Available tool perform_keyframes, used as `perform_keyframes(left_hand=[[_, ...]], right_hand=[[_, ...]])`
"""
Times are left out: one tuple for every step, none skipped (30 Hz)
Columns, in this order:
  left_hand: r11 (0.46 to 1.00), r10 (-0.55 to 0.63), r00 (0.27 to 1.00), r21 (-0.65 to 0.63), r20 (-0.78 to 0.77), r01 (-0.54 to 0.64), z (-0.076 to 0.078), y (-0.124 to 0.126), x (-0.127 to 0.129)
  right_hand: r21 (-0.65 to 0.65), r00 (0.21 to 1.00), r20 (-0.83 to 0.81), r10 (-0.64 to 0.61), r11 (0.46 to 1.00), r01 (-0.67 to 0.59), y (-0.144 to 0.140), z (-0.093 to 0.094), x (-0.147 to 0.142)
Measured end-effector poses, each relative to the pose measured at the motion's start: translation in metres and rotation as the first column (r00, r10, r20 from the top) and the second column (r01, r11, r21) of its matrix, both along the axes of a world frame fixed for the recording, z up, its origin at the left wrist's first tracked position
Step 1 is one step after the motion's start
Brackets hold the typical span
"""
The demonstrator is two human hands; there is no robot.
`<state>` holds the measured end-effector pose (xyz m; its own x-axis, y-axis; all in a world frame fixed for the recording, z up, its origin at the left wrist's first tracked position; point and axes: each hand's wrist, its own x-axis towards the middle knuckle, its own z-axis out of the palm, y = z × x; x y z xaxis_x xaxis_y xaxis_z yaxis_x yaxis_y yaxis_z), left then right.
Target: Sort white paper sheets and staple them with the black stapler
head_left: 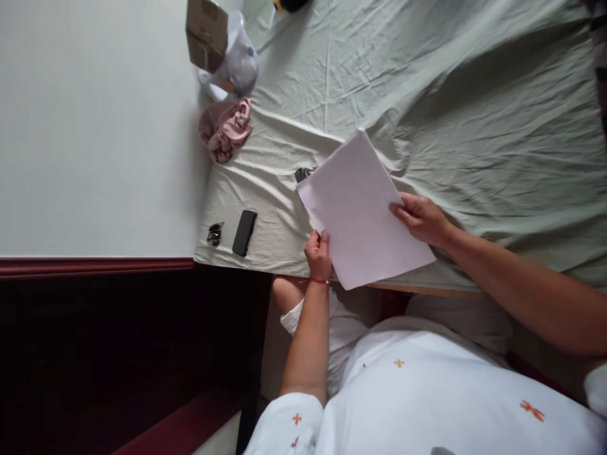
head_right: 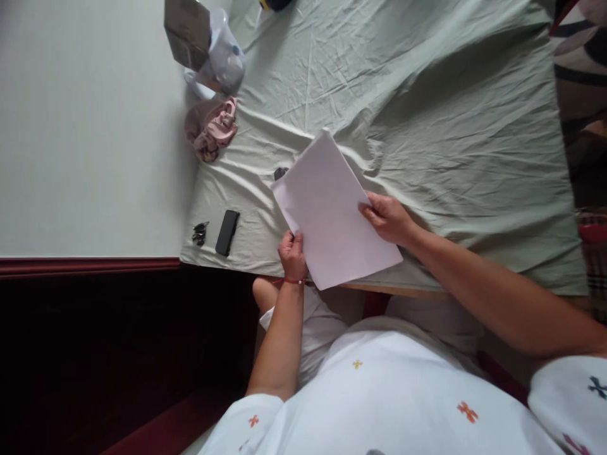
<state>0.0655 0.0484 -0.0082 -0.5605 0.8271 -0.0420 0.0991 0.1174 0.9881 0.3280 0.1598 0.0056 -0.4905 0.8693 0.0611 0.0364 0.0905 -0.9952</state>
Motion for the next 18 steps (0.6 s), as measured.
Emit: perform_keyframes(left_hand=[[1.000,-0.007,0.999,0.010,-0.040,0.007,-0.0015,0.0001,-0.0015],[1.000,-0.006,0.998,0.024,-0.065,0.007,-0.0027,0.0004,-0.0029],[0.999,0.001,0.997,0.036,-0.078,0.002,-0.0036,0.0007,-0.0040],[0.999,0.012,0.996,0.052,-0.086,-0.007,-0.0044,0.0011,-0.0047],[0.998,0.020,0.995,0.069,-0.093,-0.013,-0.0049,0.0014,-0.0050],[0.996,0.025,0.994,0.084,-0.102,-0.016,-0.0052,0.0017,-0.0051],[0.995,0.032,0.993,0.095,-0.114,-0.022,-0.0055,0.0020,-0.0050],[0.994,0.046,0.990,0.102,-0.130,-0.033,-0.0057,0.0022,-0.0049],[0.993,0.067,0.986,0.109,-0.150,-0.051,-0.0058,0.0024,-0.0049],[0.991,0.091,0.981,0.116,-0.172,-0.071,-0.0060,0.0026,-0.0050],[0.988,0.115,0.975,0.123,-0.189,-0.092,-0.0061,0.0027,-0.0052],[0.986,0.131,0.971,0.130,-0.198,-0.107,-0.0060,0.0028,-0.0054],[0.985,0.135,0.972,0.133,-0.194,-0.111,-0.0058,0.0029,-0.0056],[0.986,0.129,0.976,0.132,-0.177,-0.106,-0.0055,0.0029,-0.0058],[0.987,0.114,0.982,0.128,-0.148,-0.096,-0.0049,0.0029,-0.0058],[0.989,0.098,0.989,0.124,-0.112,-0.084,-0.0043,0.0029,-0.0057],[0.990,0.081,0.994,0.123,-0.076,-0.071,-0.0035,0.0028,-0.0055],[0.991,0.065,0.997,0.124,-0.043,-0.059,-0.0027,0.0028,-0.0051]], right_hand=[[0.015,1.000,0.021,-0.001,1.000,0.001,-0.0004,0.0004,-0.0003],[0.022,0.999,0.042,-0.014,1.000,0.013,-0.0007,0.0007,-0.0008],[0.027,0.997,0.066,-0.036,0.999,0.034,-0.0010,0.0009,-0.0013],[0.031,0.994,0.088,-0.065,0.998,0.063,-0.0012,0.0009,-0.0019],[0.034,0.990,0.103,-0.096,0.995,0.093,-0.0013,0.0006,-0.0026],[0.035,0.986,0.112,-0.121,0.992,0.117,-0.0012,0.0000,-0.0031],[0.037,0.984,0.117,-0.136,0.991,0.132,-0.0010,-0.0006,-0.0034],[0.040,0.982,0.123,-0.140,0.990,0.136,-0.0006,-0.0013,-0.0035],[0.046,0.982,0.133,-0.136,0.990,0.131,0.0000,-0.0019,-0.0034],[0.055,0.981,0.146,-0.125,0.992,0.118,0.0006,-0.0021,-0.0029],[0.063,0.981,0.161,-0.105,0.993,0.096,0.0012,-0.0021,-0.0023],[0.069,0.982,0.171,-0.085,0.995,0.074,0.0017,-0.0018,-0.0015],[0.072,0.982,0.177,-0.066,0.996,0.054,0.0020,-0.0012,-0.0008],[0.074,0.982,0.180,-0.054,0.996,0.041,0.0021,-0.0005,-0.0003],[0.076,0.982,0.183,-0.050,0.996,0.036,0.0020,0.0001,0.0000],[0.080,0.981,0.186,-0.057,0.996,0.042,0.0018,0.0004,0.0000],[0.083,0.980,0.187,-0.073,0.995,0.059,0.0014,0.0004,-0.0004],[0.083,0.978,0.184,-0.093,0.993,0.079,0.0010,-0.0002,-0.0009]])
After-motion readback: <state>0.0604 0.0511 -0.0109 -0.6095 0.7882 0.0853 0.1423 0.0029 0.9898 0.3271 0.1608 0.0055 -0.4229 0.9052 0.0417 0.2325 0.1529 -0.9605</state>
